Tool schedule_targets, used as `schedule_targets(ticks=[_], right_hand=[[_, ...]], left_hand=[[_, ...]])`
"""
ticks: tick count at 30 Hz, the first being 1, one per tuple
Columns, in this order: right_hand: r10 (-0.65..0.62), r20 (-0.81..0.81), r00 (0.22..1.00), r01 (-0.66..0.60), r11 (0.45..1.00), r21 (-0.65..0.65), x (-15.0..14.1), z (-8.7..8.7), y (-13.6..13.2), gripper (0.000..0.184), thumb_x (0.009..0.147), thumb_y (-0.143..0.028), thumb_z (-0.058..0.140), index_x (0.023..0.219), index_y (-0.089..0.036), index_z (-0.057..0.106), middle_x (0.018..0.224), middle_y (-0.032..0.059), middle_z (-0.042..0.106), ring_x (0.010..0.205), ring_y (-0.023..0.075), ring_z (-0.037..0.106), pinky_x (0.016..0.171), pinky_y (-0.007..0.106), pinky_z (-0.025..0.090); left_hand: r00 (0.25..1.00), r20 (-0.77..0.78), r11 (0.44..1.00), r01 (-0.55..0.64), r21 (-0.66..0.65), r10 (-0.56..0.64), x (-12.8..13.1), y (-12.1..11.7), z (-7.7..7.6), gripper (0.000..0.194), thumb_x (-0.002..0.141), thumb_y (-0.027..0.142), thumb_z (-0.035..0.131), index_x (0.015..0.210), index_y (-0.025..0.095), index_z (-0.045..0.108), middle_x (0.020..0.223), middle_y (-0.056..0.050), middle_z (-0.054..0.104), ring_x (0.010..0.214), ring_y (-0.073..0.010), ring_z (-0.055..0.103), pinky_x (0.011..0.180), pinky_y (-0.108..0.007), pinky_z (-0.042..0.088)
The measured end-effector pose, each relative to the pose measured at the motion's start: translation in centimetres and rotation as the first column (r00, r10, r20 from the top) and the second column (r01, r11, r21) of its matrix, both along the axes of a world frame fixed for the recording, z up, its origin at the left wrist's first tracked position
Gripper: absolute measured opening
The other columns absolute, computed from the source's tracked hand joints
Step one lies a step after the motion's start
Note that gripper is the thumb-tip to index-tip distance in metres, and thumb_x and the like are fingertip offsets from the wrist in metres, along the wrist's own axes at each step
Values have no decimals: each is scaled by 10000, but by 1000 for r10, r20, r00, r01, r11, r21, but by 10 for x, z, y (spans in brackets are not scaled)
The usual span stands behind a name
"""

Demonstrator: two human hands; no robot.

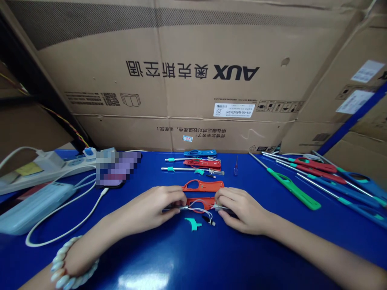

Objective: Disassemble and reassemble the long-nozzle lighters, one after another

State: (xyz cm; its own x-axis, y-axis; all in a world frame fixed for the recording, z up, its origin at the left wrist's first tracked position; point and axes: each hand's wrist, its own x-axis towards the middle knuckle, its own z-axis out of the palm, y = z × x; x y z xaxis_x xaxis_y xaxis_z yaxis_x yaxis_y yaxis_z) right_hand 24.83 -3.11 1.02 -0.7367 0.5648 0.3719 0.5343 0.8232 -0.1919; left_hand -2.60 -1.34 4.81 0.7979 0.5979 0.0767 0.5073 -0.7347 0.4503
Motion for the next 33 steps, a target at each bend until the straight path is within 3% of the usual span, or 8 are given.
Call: schedule_targets(ticks=[11, 23, 33], right_hand=[[-116, -136, 984, 108, 992, -67, 6, 4, 6, 214, 965, -238, 369, 844, -174, 534, 785, 50, 592, 687, 164, 518, 642, 293, 407], [-150, -116, 982, 154, 988, 25, 7, -2, 11, 294, 998, -322, 352, 1034, -169, 600, 920, 89, 670, 829, 207, 607, 733, 329, 479], [-137, -107, 985, 136, 991, -9, 2, -8, 13, 200, 962, -298, 452, 909, -165, 593, 861, 67, 636, 772, 191, 548, 701, 315, 464]], left_hand=[[999, 22, 997, 43, 59, -44, -3, 1, 9, 293, 973, 157, 370, 1203, 232, 534, 1013, -39, 555, 857, -145, 563, 766, -235, 438], [997, 68, 1000, 19, 25, -20, -8, 8, 4, 291, 967, 129, 380, 1189, 219, 546, 1023, -34, 554, 872, -139, 559, 792, -259, 446], [1000, 22, 999, 22, 40, -22, -8, 18, -7, 258, 951, 115, 402, 1101, 207, 591, 1015, -34, 579, 871, -153, 576, 783, -278, 462]])
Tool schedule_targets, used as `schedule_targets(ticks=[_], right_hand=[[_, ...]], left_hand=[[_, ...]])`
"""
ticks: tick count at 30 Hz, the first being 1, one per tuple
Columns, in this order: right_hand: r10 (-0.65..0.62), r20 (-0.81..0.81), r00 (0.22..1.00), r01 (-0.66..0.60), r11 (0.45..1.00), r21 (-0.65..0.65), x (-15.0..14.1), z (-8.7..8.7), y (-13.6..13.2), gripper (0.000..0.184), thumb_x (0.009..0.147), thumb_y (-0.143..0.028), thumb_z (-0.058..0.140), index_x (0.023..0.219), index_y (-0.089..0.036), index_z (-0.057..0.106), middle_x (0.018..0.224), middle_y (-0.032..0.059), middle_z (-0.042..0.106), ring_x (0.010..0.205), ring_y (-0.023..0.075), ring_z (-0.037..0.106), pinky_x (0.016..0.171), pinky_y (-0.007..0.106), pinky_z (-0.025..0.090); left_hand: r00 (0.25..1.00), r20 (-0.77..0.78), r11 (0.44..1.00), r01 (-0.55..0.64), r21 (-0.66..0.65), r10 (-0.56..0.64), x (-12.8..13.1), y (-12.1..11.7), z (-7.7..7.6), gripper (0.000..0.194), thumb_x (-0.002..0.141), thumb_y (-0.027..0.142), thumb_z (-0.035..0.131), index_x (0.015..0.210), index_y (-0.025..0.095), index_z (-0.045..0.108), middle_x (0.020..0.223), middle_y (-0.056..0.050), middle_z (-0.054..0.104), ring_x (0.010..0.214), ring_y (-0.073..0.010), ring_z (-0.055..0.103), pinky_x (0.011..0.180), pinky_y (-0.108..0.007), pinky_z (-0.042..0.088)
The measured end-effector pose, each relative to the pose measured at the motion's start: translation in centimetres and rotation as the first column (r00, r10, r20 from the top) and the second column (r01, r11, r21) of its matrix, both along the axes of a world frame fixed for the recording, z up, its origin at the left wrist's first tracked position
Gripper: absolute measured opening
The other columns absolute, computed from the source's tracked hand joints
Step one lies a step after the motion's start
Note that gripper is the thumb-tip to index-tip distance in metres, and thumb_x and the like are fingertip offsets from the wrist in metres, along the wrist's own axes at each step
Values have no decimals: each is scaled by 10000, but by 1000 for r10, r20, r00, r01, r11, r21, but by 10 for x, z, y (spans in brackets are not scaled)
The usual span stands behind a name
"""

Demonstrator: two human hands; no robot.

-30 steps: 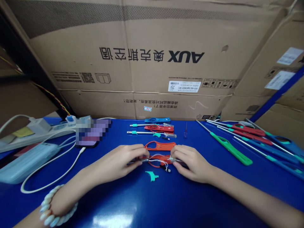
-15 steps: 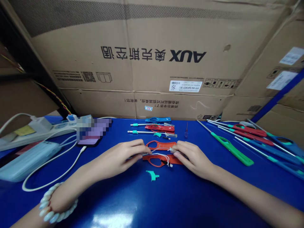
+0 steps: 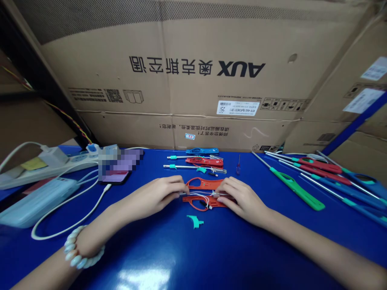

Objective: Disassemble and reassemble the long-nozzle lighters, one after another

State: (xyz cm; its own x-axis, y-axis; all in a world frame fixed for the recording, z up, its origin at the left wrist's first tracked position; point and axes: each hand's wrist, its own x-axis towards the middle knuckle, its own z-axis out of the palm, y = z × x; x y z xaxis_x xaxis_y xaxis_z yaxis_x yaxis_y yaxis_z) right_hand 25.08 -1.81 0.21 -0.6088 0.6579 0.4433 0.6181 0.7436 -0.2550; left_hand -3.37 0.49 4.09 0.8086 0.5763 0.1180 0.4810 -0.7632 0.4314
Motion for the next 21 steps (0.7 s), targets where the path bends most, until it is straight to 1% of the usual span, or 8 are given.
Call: schedule_targets(ticks=[3, 6, 11, 16, 21], right_hand=[[-23, 40, 999, 23, 1000, 0, 0, -5, 1, 146, 939, -263, 490, 905, -169, 596, 871, 68, 622, 790, 197, 545, 702, 312, 466], [-34, 70, 997, 35, 999, -11, 0, -8, 2, 108, 920, -241, 518, 902, -168, 597, 870, 66, 613, 796, 199, 550, 714, 316, 468], [-39, 91, 995, 41, 999, -19, -1, -11, 2, 118, 920, -245, 509, 883, -172, 593, 853, 61, 609, 769, 188, 560, 692, 304, 470], [-45, 82, 996, 47, 999, -26, -3, -12, 1, 121, 923, -226, 495, 868, -171, 588, 833, 53, 609, 741, 178, 569, 653, 282, 465], [-58, 90, 994, 60, 998, -19, -3, -13, -1, 143, 930, -230, 476, 874, -169, 593, 825, 53, 603, 730, 179, 575, 636, 282, 463]], left_hand=[[1000, -21, 1000, 8, 18, -8, 1, 0, -4, 256, 942, 98, 405, 1070, 204, 599, 1010, -34, 580, 861, -152, 589, 770, -266, 467], [998, -64, 998, 9, 67, -5, 2, -1, -7, 261, 928, 83, 416, 1067, 206, 600, 999, -32, 585, 834, -150, 606, 721, -249, 466], [991, -133, 988, 13, 151, 7, 3, -1, -9, 263, 909, 78, 437, 1062, 215, 602, 983, -25, 597, 796, -153, 618, 668, -243, 445], [990, -139, 988, 6, 157, 16, 3, -1, -9, 275, 905, 80, 447, 1086, 228, 592, 1000, -22, 597, 820, -156, 618, 678, -244, 440], [990, -141, 984, 10, 180, 16, 3, -2, -9, 269, 908, 93, 448, 1087, 228, 596, 1006, -24, 604, 802, -158, 622, 667, -249, 441]])
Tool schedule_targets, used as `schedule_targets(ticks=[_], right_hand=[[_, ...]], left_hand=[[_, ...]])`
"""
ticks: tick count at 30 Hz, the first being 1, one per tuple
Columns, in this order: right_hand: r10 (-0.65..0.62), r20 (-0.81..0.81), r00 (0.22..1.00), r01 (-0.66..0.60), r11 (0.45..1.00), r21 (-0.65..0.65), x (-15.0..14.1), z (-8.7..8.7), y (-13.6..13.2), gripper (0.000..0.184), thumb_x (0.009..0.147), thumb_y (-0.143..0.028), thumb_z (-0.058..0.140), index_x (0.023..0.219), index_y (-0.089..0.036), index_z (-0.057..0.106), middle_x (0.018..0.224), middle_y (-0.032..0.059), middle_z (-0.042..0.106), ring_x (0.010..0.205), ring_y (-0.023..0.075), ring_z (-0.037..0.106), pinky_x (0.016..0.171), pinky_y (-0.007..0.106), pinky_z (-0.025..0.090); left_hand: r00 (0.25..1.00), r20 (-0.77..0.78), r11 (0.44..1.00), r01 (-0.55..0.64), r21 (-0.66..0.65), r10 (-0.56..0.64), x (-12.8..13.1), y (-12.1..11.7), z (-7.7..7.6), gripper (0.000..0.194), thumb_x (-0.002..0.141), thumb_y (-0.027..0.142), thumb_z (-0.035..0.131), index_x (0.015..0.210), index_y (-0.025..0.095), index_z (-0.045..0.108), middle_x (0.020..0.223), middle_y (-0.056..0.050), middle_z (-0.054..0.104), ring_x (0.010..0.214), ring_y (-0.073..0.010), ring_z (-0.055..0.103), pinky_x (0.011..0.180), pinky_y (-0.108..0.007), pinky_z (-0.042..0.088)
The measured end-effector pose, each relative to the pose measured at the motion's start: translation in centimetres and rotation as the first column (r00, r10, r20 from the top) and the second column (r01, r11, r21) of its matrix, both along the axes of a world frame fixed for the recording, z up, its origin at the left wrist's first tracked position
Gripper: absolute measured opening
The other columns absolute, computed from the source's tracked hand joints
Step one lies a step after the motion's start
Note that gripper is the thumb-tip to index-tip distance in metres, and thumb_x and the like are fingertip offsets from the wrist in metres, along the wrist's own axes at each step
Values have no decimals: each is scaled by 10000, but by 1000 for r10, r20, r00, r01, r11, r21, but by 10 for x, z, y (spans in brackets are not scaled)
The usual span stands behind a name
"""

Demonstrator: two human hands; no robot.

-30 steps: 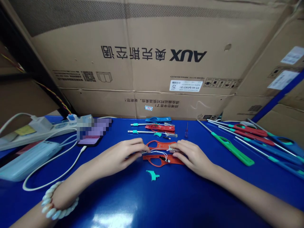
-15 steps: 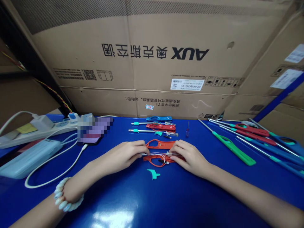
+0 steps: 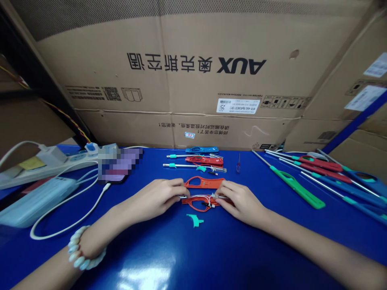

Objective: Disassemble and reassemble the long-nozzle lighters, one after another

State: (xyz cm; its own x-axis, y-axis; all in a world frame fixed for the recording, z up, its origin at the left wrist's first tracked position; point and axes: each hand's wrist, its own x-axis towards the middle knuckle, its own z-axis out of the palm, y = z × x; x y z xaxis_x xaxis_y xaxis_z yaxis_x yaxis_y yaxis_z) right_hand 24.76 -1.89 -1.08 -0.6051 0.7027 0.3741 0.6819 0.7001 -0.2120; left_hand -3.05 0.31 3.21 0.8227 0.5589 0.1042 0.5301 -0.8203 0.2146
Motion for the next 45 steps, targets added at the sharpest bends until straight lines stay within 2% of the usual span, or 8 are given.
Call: schedule_targets(ticks=[6, 11, 17, 25, 36, 45], right_hand=[[-31, 10, 999, 31, 999, 36, -3, -1, -3, 150, 927, -226, 481, 849, -161, 592, 802, 50, 591, 709, 178, 580, 611, 277, 455], [-34, 19, 999, 33, 998, 47, -3, 0, -5, 162, 933, -242, 472, 853, -164, 590, 802, 49, 593, 708, 179, 583, 608, 278, 455], [-30, 10, 1000, 29, 997, 66, -4, 1, -5, 232, 960, -273, 411, 849, -172, 588, 791, 57, 600, 691, 172, 582, 595, 270, 453], [-31, 16, 999, 30, 998, 63, -4, 1, -5, 215, 953, -267, 434, 839, -167, 586, 787, 53, 593, 687, 173, 576, 592, 269, 444], [-30, 21, 999, 28, 997, 68, -4, 1, -5, 193, 944, -260, 455, 842, -169, 590, 791, 55, 598, 694, 174, 582, 606, 268, 447], [-36, 31, 999, 34, 997, 74, -4, 1, -5, 236, 957, -278, 425, 842, -165, 597, 787, 59, 601, 693, 174, 580, 606, 274, 450]], left_hand=[[1000, -25, 1000, -11, 20, 12, 2, -1, 1, 276, 900, 98, 454, 1081, 229, 615, 985, -26, 608, 785, -152, 626, 651, -240, 441], [999, -42, 993, -2, 115, 7, 3, 0, -4, 272, 929, 129, 421, 1054, 233, 638, 908, -28, 610, 720, -148, 613, 637, -244, 445], [997, -79, 981, 12, 193, 4, 6, -2, -5, 286, 924, 110, 419, 1054, 228, 645, 931, -36, 632, 693, -162, 609, 636, -270, 461], [996, -90, 982, 23, 188, -6, 8, -2, -2, 270, 911, 90, 451, 1034, 204, 662, 903, -42, 641, 744, -170, 617, 677, -273, 484], [997, -75, 993, 35, 112, -27, 5, 1, -7, 268, 909, 97, 468, 1047, 219, 663, 917, -43, 650, 837, -199, 634, 722, -308, 495], [999, 15, 997, 29, 78, -30, 6, -1, -5, 270, 931, 112, 418, 972, 205, 668, 912, -44, 649, 826, -170, 636, 737, -271, 499]])
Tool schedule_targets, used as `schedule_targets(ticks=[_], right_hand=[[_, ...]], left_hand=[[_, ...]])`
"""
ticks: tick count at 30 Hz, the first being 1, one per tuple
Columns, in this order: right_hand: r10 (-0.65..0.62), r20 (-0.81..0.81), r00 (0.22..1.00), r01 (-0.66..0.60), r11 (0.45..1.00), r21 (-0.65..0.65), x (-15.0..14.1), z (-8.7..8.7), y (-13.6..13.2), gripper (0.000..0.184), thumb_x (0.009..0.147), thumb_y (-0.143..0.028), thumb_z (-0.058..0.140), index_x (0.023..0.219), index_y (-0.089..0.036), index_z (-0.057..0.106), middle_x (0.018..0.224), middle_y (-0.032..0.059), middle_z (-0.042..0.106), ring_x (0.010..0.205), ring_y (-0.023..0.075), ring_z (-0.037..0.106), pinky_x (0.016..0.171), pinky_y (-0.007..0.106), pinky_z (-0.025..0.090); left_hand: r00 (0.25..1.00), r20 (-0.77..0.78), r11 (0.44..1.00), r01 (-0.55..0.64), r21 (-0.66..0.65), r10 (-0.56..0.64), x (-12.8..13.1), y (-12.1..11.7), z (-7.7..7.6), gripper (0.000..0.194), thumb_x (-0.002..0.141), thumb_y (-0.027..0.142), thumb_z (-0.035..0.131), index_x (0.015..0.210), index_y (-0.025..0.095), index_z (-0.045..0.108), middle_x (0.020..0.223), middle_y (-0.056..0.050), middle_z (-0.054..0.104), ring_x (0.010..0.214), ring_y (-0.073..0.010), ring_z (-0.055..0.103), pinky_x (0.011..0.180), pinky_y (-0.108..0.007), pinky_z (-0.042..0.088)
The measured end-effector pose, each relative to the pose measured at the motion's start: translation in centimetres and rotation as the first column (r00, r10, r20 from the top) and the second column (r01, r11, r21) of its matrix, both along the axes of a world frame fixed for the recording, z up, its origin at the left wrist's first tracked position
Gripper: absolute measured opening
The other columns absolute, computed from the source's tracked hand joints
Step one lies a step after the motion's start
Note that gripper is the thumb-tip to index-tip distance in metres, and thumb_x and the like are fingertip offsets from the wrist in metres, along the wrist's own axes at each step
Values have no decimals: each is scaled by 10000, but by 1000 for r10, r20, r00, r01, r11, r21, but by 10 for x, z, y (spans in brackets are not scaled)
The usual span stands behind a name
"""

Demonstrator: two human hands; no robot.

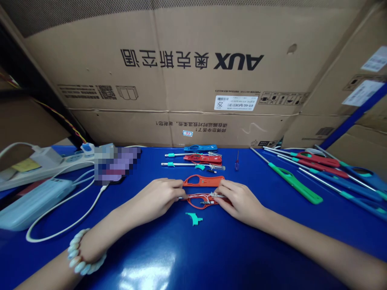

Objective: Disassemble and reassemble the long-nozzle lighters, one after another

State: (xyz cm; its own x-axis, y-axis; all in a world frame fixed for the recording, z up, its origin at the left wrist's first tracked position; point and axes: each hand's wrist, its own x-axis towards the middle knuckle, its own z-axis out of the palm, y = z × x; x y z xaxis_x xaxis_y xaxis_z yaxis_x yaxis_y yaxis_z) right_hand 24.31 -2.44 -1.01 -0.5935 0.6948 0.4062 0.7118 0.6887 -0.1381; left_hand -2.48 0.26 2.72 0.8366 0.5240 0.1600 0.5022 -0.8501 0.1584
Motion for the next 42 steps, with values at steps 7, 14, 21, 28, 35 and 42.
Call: schedule_targets(ticks=[7, 14, 21, 28, 35, 42], right_hand=[[-1, -5, 1000, 1, 1000, -14, 0, 0, 0, 209, 947, -264, 443, 842, -165, 594, 790, 58, 603, 702, 181, 584, 614, 280, 453], [0, -11, 1000, 0, 1000, 0, -1, 0, 0, 190, 941, -259, 456, 837, -171, 589, 772, 52, 598, 691, 179, 586, 609, 277, 455], [-2, -7, 1000, 2, 1000, -5, -1, -1, 0, 219, 950, -269, 439, 840, -162, 596, 783, 56, 605, 702, 183, 587, 615, 283, 451], [-15, 7, 1000, 15, 1000, 0, -1, -2, 0, 233, 954, -278, 429, 835, -162, 593, 778, 60, 598, 695, 186, 580, 607, 288, 450], [-10, -1, 1000, 10, 1000, 5, -1, -1, 1, 208, 947, -270, 446, 837, -169, 591, 779, 56, 600, 698, 180, 579, 618, 279, 450], [-11, -1, 1000, 11, 1000, 0, -1, -1, 1, 198, 942, -263, 455, 830, -166, 587, 778, 54, 594, 697, 187, 572, 611, 284, 438]], left_hand=[[1000, -18, 999, -23, -41, 22, 3, -2, 1, 289, 892, 44, 437, 1010, 190, 658, 1015, -56, 646, 892, -190, 642, 749, -281, 507], [1000, 5, 997, -26, -73, 26, 2, -1, 0, 318, 885, 38, 443, 1052, 206, 655, 1020, -52, 642, 910, -190, 644, 768, -284, 507], [997, 58, 985, -48, -165, 59, 1, 0, -1, 289, 890, 63, 452, 1032, 198, 664, 1019, -47, 641, 871, -167, 643, 754, -270, 513], [995, 62, 973, -61, -224, 77, -1, 0, -3, 314, 892, 36, 442, 1079, 197, 636, 1069, -57, 615, 893, -167, 626, 765, -277, 502], [994, 82, 968, -56, -246, 78, 0, 0, -4, 230, 904, 58, 440, 1005, 178, 608, 976, -40, 612, 838, -157, 607, 720, -253, 483], [996, 58, 971, -46, -234, 62, 2, -1, -4, 233, 920, 81, 431, 1006, 189, 619, 1018, -41, 608, 917, -175, 608, 791, -273, 488]])
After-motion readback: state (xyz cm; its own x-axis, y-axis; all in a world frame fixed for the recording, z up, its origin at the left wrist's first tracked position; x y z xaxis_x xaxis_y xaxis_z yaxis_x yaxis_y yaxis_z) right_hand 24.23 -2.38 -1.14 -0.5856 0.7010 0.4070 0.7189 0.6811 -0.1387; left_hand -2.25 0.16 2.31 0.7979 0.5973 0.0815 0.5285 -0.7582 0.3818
